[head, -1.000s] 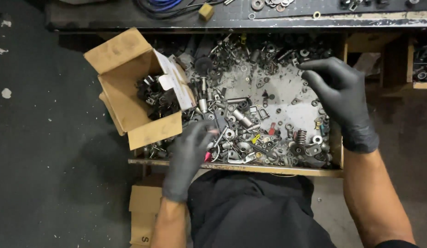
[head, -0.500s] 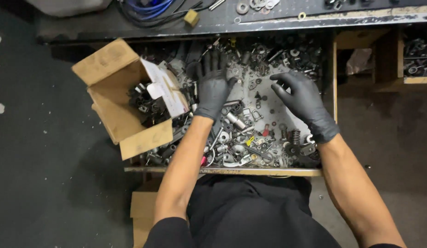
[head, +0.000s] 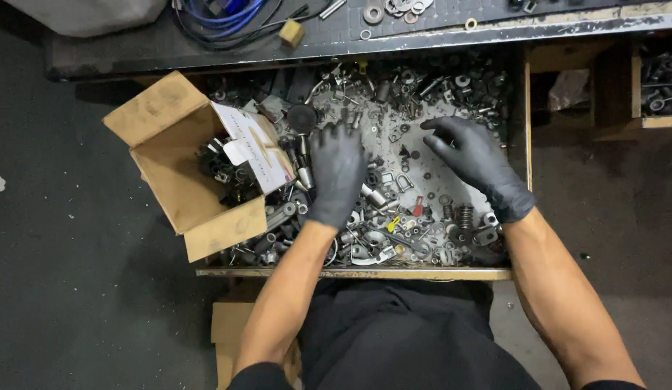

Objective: The person sorts through a drawer full of mixed metal hardware, picking up and examining various items such as bolts, nuts, washers, and springs. They transfer some of the sorted parts into a cardboard box placed on the left side of the drawer.

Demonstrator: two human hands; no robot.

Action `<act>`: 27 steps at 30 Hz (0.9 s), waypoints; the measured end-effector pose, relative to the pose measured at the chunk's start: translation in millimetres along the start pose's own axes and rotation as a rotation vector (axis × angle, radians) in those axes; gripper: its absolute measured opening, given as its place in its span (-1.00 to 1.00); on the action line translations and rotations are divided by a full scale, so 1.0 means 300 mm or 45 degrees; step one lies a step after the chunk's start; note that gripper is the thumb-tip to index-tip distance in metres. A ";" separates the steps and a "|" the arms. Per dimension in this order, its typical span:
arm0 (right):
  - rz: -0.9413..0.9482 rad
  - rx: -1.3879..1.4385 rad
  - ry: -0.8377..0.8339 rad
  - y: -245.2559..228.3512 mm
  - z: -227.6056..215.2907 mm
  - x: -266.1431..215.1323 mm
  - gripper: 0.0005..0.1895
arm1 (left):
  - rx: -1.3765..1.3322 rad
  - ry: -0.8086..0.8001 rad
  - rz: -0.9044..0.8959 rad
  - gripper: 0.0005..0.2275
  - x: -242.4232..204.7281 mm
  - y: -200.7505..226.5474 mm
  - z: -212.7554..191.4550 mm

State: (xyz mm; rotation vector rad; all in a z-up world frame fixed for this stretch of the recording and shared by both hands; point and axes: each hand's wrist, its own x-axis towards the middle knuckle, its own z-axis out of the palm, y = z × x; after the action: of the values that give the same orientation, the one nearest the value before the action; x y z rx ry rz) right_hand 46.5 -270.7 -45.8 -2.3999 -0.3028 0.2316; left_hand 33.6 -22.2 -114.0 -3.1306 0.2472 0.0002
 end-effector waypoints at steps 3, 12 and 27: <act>0.038 0.018 -0.013 -0.009 -0.007 -0.005 -0.71 | -0.282 0.162 0.042 -0.73 0.150 0.012 0.110; 0.066 0.032 -0.041 -0.027 -0.004 -0.009 -0.71 | -0.082 0.541 0.204 -0.78 0.235 -0.016 0.261; -0.245 0.166 0.054 -0.061 -0.010 -0.023 -0.77 | -0.315 0.808 0.078 -0.97 -0.411 -0.387 -0.789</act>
State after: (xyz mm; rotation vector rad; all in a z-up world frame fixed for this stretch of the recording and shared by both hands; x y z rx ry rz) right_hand 37.8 -261.1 -31.0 -2.2271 -0.4809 0.1088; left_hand -70.0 111.6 123.0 -3.2502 0.3619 -1.0432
